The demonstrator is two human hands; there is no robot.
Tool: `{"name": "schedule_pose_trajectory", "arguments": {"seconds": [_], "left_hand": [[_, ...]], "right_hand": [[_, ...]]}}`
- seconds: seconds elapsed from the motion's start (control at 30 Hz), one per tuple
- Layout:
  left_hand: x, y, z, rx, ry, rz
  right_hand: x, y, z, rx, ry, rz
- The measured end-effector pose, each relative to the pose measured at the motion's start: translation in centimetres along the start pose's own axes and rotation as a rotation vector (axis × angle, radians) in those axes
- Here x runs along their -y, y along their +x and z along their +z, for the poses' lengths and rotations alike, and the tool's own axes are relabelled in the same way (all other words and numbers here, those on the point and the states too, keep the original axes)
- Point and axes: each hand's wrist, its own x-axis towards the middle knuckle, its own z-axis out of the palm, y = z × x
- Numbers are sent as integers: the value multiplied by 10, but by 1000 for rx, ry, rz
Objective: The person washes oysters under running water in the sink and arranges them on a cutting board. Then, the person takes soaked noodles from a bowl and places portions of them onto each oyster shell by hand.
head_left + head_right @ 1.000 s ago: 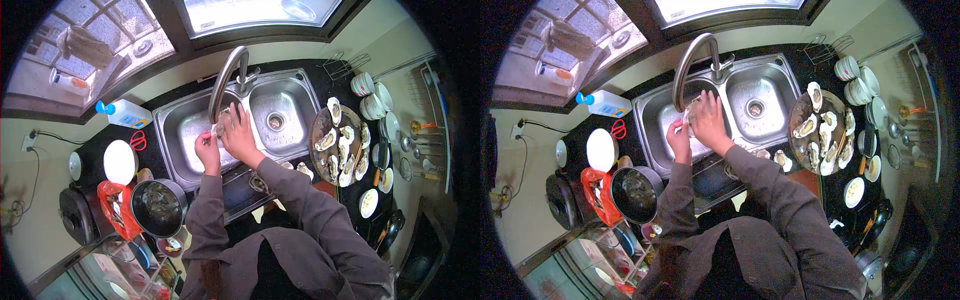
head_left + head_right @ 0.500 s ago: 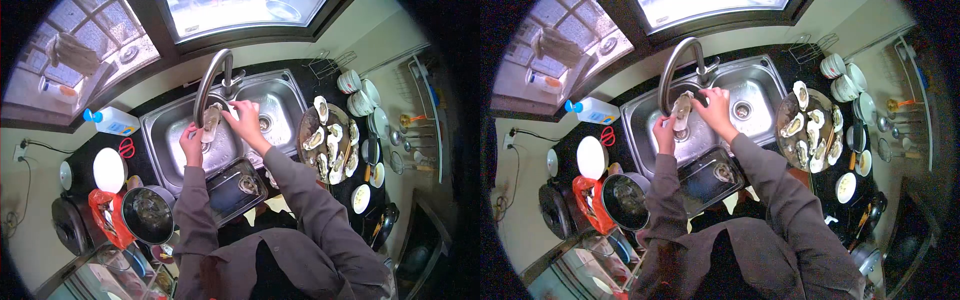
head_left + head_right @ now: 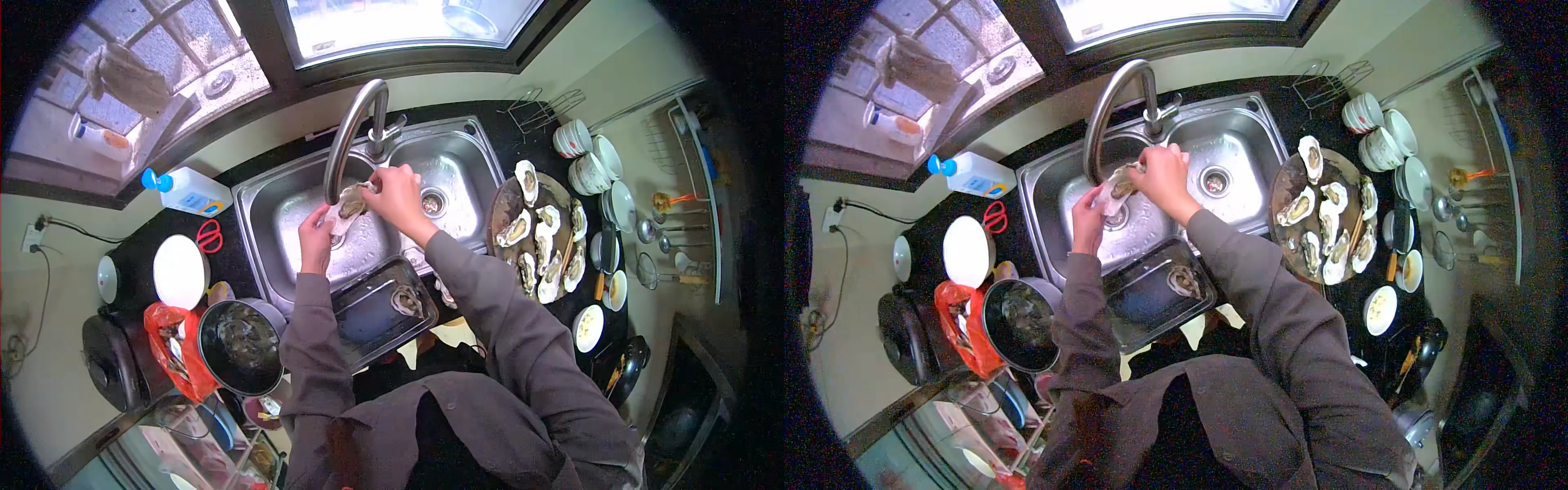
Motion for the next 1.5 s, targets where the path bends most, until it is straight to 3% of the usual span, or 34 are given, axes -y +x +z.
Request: {"name": "schedule_pose_trajectory", "arguments": {"seconds": [0.1,0.17,0.23,0.33,0.43,0.57,0.9,1.0,1.07,1.13,1.23,1.33,1.37,1.43,1.5], "left_hand": [[-5,-1,3,69,-86,-41],[-5,0,3,142,-238,-47],[0,4,5,110,-216,-54],[6,4,9,46,-177,-77],[4,0,19,-104,218,-85],[15,2,23,-17,-92,-18],[27,-4,31,-84,10,-5],[34,-1,23,-15,-95,-4],[56,8,3,-13,394,109],[81,20,-4,-156,-122,-161],[103,34,20,-218,23,-208],[68,2,99,-325,640,-51],[72,3,118,-307,647,-50],[82,12,163,13,788,556],[64,-9,244,125,726,760]], "right_hand": [[-9,-1,-5,77,41,96],[-8,-3,-7,-2,54,43],[-4,-6,-11,-157,75,-63],[4,-6,-15,-218,40,-196],[-1,-7,-18,-239,3,-237],[-7,-10,-21,-226,-27,-200],[6,-12,-37,-246,-183,-415],[-3,-11,-47,-262,-183,-382],[-20,-15,-59,-280,-216,-332],[-42,-25,-71,-301,-155,-198],[-90,-37,-96,-313,-123,-10],[-144,-61,-124,-272,-61,210],[-168,-66,-137,-299,-25,327],[-219,-77,-165,-392,7,462],[-267,-89,-200,-470,-11,557]]}}
